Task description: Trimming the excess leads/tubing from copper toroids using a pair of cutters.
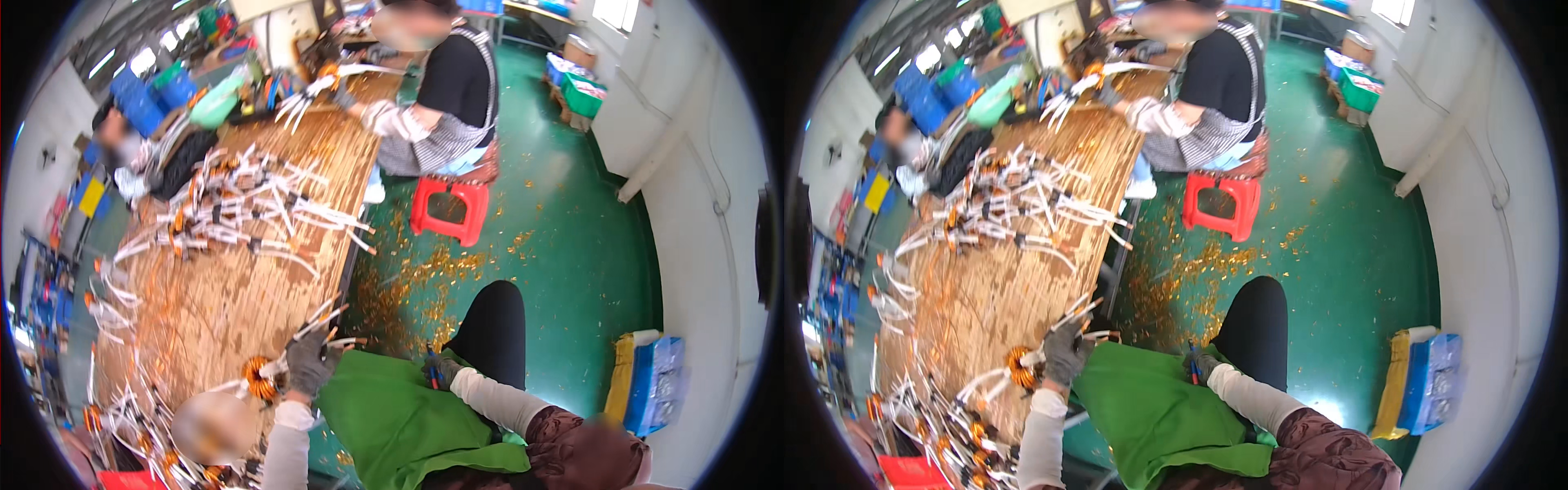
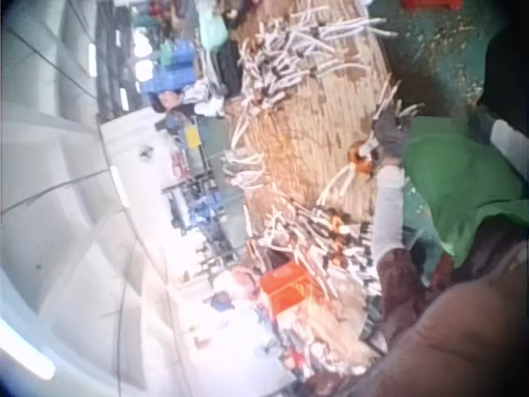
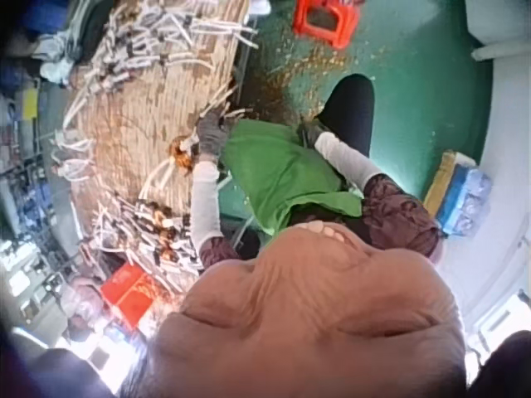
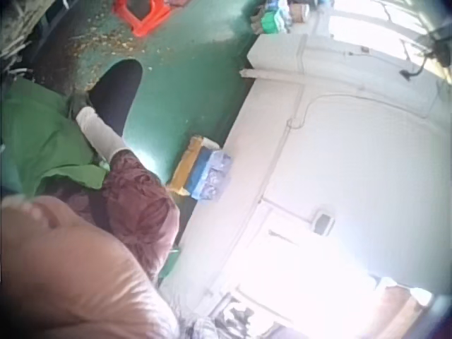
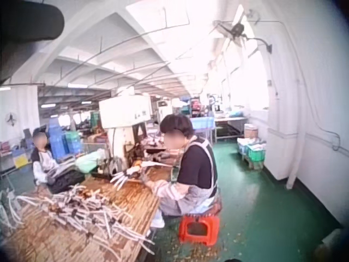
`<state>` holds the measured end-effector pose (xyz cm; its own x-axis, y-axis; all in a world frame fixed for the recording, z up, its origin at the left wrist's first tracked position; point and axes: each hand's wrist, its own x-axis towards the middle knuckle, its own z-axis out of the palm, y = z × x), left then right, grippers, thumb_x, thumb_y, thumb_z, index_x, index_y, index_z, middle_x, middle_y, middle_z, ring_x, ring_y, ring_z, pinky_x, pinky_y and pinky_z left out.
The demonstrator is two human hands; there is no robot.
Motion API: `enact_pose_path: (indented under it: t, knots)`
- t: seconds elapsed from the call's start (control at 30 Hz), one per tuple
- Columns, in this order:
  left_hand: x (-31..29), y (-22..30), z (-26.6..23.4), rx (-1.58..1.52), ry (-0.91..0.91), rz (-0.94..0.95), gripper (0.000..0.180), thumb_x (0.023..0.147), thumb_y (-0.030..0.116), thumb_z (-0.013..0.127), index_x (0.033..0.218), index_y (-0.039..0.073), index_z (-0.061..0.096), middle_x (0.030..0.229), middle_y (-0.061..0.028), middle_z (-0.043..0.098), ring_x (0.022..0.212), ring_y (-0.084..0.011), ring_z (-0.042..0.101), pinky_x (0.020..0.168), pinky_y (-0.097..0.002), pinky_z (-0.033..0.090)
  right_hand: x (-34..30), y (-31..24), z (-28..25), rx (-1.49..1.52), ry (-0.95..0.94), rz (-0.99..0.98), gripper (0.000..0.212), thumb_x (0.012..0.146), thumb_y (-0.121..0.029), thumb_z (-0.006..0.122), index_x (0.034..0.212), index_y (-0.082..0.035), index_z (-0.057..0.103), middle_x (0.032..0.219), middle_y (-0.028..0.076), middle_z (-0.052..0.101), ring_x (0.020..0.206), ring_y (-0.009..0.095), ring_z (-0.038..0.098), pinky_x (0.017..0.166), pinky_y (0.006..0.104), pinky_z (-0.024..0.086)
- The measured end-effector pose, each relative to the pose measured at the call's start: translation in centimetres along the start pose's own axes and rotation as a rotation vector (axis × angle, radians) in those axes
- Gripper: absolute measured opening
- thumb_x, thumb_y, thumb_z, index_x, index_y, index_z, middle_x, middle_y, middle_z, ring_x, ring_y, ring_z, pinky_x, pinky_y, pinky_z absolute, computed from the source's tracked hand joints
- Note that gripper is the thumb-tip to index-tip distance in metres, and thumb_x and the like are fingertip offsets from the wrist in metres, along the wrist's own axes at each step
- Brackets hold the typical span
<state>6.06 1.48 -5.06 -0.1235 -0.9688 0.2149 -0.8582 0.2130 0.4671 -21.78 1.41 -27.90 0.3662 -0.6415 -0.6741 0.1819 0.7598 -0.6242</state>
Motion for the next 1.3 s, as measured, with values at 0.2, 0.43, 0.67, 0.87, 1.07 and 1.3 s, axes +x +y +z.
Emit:
enact_pose_path:
  t: [0.2,0.43,0.67,0.87,1.07,1.3]
  knots:
    - [2.3,-1.6,-0.4,-0.146,0.087,0.118,0.025,0.080,0.006,0.056,0.105,0.001,0.060,0.088,-0.0203,0.063,0.075,-0.0294,0.062,0.070,-0.0358,0.048,2.5,0.2,-3.0,0.301,0.109,0.301,0.035,0.072,-0.008,0.065,0.104,-0.013,0.050,0.067,0.008,0.054,0.051,0.021,0.052,0.045,0.0368,0.044]
    - [2.2,-0.7,-3.4,-0.750,0.209,-0.431,0.015,0.088,0.012,0.053,0.093,0.000,0.060,0.066,0.0005,0.055,0.057,-0.0069,0.050,0.051,-0.0213,0.041,0.2,-2.3,-0.1,-0.016,0.214,0.186,0.026,0.078,-0.020,0.064,0.100,-0.009,0.058,0.072,0.004,0.057,0.059,0.019,0.056,0.050,0.0348,0.046]
    - [5.1,-1.4,-4.0,-0.655,0.234,-0.414,0.024,0.087,0.023,0.056,0.087,0.000,0.061,0.064,0.0009,0.048,0.059,-0.0066,0.042,0.052,-0.0224,0.035,-2.7,-12.4,0.8,-0.439,-0.006,-0.654,0.040,0.089,-0.012,0.052,0.127,-0.003,0.043,0.106,-0.001,0.054,0.088,0.008,0.049,0.079,0.0223,0.041]
    - [5.2,-2.9,-3.6,-1.015,0.137,-0.519,0.028,0.091,0.016,0.049,0.112,0.000,0.057,0.077,0.0001,0.059,0.064,-0.0062,0.050,0.058,-0.0199,0.042,-6.2,-23.0,9.7,-1.157,0.033,-0.978,0.058,0.071,-0.007,0.062,0.126,-0.006,0.043,0.100,0.010,0.051,0.090,0.021,0.053,0.082,0.0304,0.044]
    - [4.0,-2.8,-3.4,-1.161,0.083,-0.495,0.027,0.088,0.007,0.049,0.113,-0.004,0.053,0.082,-0.0089,0.059,0.066,-0.0138,0.057,0.065,-0.0308,0.056,-6.9,-24.1,16.8,-1.477,0.062,-1.355,0.058,0.063,-0.016,0.065,0.119,-0.010,0.050,0.098,0.014,0.053,0.091,0.032,0.051,0.082,0.0423,0.042]
    - [3.9,-2.4,-3.2,-1.157,0.091,-0.478,0.027,0.088,0.005,0.049,0.113,-0.004,0.053,0.081,-0.0091,0.060,0.067,-0.0148,0.059,0.066,-0.0287,0.054,-6.4,-23.7,19.1,-1.628,0.108,-1.402,0.068,0.057,-0.019,0.069,0.122,-0.011,0.050,0.101,0.010,0.053,0.097,0.029,0.048,0.086,0.0450,0.037]
